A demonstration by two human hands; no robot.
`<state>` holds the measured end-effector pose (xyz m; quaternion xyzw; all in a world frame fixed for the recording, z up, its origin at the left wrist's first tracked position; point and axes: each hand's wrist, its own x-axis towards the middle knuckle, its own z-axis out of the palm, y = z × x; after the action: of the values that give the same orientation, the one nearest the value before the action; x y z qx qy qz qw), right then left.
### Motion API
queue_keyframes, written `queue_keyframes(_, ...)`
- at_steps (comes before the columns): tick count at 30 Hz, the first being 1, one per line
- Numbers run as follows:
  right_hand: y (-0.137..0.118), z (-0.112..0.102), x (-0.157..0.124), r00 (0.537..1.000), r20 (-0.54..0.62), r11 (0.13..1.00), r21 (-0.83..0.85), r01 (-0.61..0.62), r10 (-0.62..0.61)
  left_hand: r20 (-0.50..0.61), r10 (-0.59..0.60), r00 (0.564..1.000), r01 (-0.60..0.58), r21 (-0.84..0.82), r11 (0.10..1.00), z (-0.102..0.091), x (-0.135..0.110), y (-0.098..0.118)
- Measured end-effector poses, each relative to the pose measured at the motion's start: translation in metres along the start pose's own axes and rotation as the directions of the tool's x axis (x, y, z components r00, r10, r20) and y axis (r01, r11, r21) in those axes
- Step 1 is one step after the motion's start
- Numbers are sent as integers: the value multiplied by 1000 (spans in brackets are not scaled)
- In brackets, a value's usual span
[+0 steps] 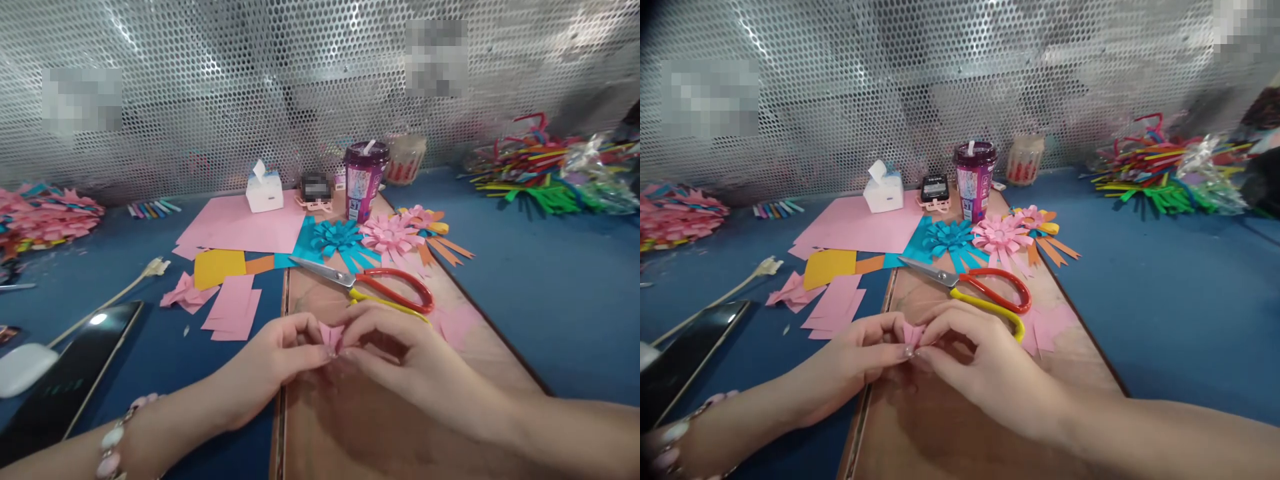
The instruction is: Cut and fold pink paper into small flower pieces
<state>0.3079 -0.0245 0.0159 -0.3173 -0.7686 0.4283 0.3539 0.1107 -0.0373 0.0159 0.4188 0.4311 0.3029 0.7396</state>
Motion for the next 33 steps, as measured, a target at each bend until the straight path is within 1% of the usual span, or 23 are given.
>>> queue_keyframes(2, 0, 0, 1, 994, 16, 993, 45, -111, 111, -10, 12, 1000, -12, 23, 1000, 0, 0, -1)
queue_keyframes(4, 2, -1, 1, 986, 42, 985, 49, -164, 162, -6, 14, 1000, -13, 61, 998, 2, -1, -1)
queue_keyframes(5, 2, -2, 1, 986, 49, 986, 42, -162, 160, -3, 11, 1000, -11, 79, 997, 2, -2, -1)
queue_keyframes(7, 4, -3, 1, 991, 60, 993, 21, -120, 118, 3, 4, 1000, -4, 104, 995, 3, -3, 0)
queue_keyframes(11, 6, -5, -1, 996, 73, 998, -25, -54, 56, 26, 4, 1000, -6, 112, 994, 3, -3, 0)
queue_keyframes(18, 7, -5, 0, 994, 91, 998, -40, -49, 53, 34, -6, 999, 2, 122, 993, 2, -2, 1)
queue_keyframes(22, 9, -5, 0, 995, 91, 999, -21, -42, 43, 15, -38, 999, 37, 92, 995, 0, -3, 0)
queue_keyframes(25, 9, -4, -1, 995, 98, 999, 0, -34, 34, 10, -25, 1000, 24, 99, 995, -1, -2, -2)
queue_keyframes(28, 8, -3, -2, 993, 97, 995, 68, -80, 73, 8, -5, 1000, 4, 118, 993, -1, -2, -2)
queue_keyframes(31, 8, -1, -3, 984, 97, 973, 158, -166, 152, 10, -12, 1000, 10, 141, 990, 2, -2, 0)
queue_keyframes(33, 7, 1, -4, 976, 95, 965, 159, -210, 196, 0, -12, 1000, 12, 179, 984, 4, -2, 0)
